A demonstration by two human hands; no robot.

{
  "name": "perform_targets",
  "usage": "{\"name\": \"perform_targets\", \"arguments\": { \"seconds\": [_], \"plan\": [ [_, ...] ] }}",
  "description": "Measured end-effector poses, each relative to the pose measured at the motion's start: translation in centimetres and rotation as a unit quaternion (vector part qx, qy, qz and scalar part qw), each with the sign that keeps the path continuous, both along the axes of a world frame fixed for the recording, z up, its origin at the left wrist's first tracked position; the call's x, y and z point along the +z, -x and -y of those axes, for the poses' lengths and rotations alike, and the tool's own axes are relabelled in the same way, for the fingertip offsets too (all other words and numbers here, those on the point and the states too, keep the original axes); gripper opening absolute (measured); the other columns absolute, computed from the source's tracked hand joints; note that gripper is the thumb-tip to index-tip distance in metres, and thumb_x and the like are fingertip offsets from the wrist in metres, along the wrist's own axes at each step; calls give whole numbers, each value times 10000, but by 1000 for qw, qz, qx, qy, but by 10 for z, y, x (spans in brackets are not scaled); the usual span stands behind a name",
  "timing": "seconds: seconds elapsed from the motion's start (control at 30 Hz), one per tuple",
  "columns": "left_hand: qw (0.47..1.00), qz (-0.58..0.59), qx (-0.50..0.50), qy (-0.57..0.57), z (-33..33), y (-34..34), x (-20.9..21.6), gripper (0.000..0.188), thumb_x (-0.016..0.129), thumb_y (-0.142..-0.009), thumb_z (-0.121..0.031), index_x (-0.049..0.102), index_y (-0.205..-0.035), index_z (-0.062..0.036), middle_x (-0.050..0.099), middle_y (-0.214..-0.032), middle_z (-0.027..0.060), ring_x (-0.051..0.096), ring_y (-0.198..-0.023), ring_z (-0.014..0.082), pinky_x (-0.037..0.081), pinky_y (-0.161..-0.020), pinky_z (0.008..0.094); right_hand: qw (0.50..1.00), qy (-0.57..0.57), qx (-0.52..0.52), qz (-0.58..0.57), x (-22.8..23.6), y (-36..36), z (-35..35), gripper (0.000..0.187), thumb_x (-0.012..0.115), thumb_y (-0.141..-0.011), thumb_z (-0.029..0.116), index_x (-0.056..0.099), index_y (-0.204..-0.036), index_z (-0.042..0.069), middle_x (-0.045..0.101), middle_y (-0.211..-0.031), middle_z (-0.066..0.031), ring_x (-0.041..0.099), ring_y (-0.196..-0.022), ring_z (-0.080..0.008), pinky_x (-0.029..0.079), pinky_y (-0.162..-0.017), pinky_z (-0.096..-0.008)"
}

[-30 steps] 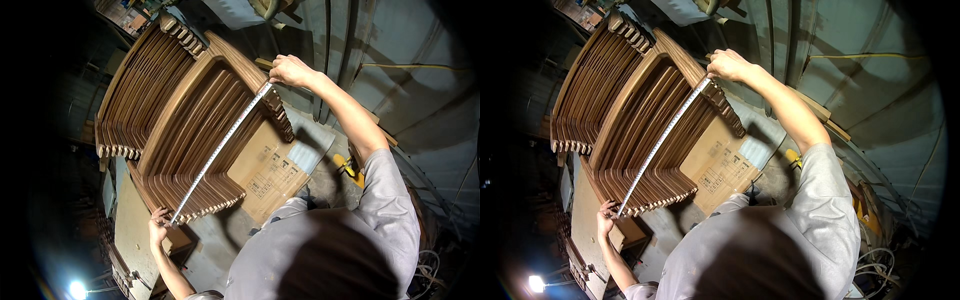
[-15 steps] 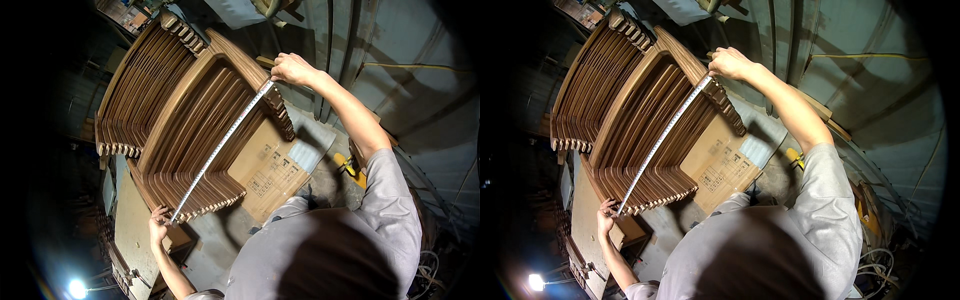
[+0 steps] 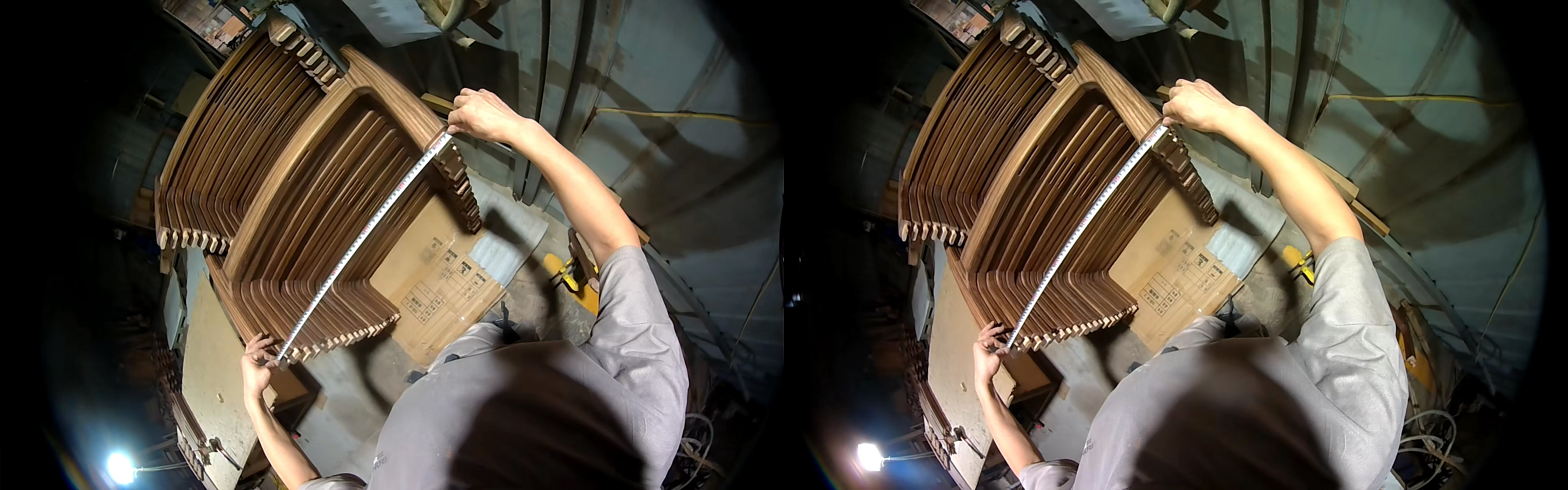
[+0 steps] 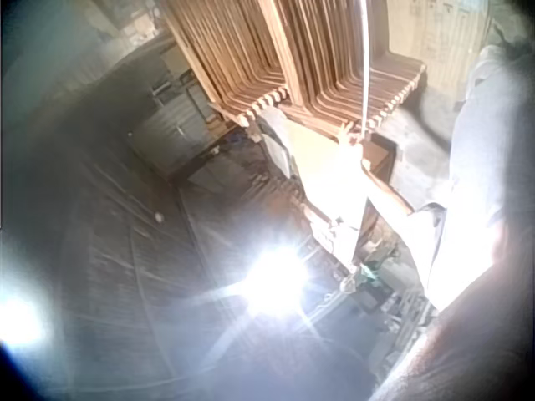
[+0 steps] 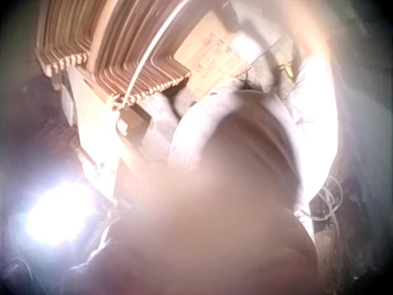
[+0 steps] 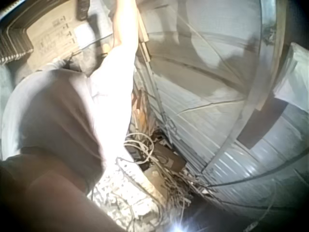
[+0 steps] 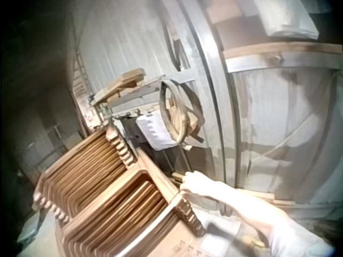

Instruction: The person assembles wooden furniture parts by fitting them together and securing them with a hammer, stacks the assembled pieces on a pallet, and then applies adhesive to a wooden component using a brush.

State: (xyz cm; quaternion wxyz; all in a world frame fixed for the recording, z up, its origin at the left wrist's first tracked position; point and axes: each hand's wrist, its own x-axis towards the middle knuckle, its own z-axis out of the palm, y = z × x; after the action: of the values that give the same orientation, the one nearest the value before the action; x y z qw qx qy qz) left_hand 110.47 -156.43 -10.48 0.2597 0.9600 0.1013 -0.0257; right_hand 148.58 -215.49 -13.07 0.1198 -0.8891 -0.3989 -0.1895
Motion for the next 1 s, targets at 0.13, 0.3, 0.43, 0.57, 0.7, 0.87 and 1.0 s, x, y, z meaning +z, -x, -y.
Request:
{"name": "perform_targets", "arguments": {
  "seconds": [0.13, 0.3, 0.43, 0.57, 0.7, 0.87, 1.0],
  "plan": [
    [1000, -3, 10, 7, 3, -1, 1, 148, 665, -538, 112, 587, -582, -5, 653, -1160, 132, 447, -1287, 331, 380, -1047, 446, 1000, -5, 2, 2, -2, -1, 0, 221, 665, -823, 309, 677, -819, 89, 571, -777, -56, 550, -858, -256, 464, -711, -398],
    [1000, -3, 19, 4, 3, 0, 0, 139, 657, -542, 107, 584, -582, -5, 651, -1161, 132, 448, -1287, 329, 384, -1044, 438, 1000, 2, 6, -1, 1, -2, 0, 228, 660, -827, 312, 677, -811, 85, 584, -775, -66, 557, -864, -267, 473, -718, -404],
    [1000, -3, 13, 1, 5, 0, 1, 134, 649, -544, 106, 585, -582, -6, 652, -1158, 132, 450, -1286, 327, 388, -1041, 435, 1000, 5, 3, -1, 2, 0, -1, 246, 644, -838, 326, 686, -805, 87, 606, -779, -77, 568, -885, -279, 483, -726, -411],
    [1000, -3, 14, 4, 3, 1, 0, 134, 652, -543, 105, 589, -582, -7, 652, -1158, 133, 449, -1286, 330, 386, -1044, 440, 1000, -1, 4, 0, 3, 1, -1, 244, 645, -838, 324, 685, -797, 87, 605, -773, -78, 569, -880, -279, 483, -723, -411],
    [1000, -1, 21, 5, 6, 0, 0, 136, 651, -541, 109, 585, -580, -4, 652, -1160, 132, 446, -1288, 336, 380, -1048, 450, 1000, -2, 4, 5, 2, 0, 0, 241, 647, -837, 321, 682, -791, 87, 604, -772, -79, 569, -879, -278, 483, -715, -413],
    [1000, 5, 22, 15, 9, -2, 2, 141, 646, -535, 120, 591, -583, -1, 652, -1160, 133, 441, -1292, 342, 374, -1053, 459, 1000, -4, 4, 7, 2, -1, 1, 240, 647, -834, 324, 682, -788, 91, 603, -771, -80, 569, -878, -279, 483, -704, -418],
    [999, 4, 36, 8, 14, -4, 4, 144, 648, -531, 121, 594, -583, -2, 653, -1160, 133, 433, -1298, 347, 370, -1057, 461, 1000, -3, 5, 5, 2, -3, 2, 231, 659, -825, 319, 672, -787, 91, 587, -771, -71, 564, -870, -271, 477, -706, -412]
  ]
}}
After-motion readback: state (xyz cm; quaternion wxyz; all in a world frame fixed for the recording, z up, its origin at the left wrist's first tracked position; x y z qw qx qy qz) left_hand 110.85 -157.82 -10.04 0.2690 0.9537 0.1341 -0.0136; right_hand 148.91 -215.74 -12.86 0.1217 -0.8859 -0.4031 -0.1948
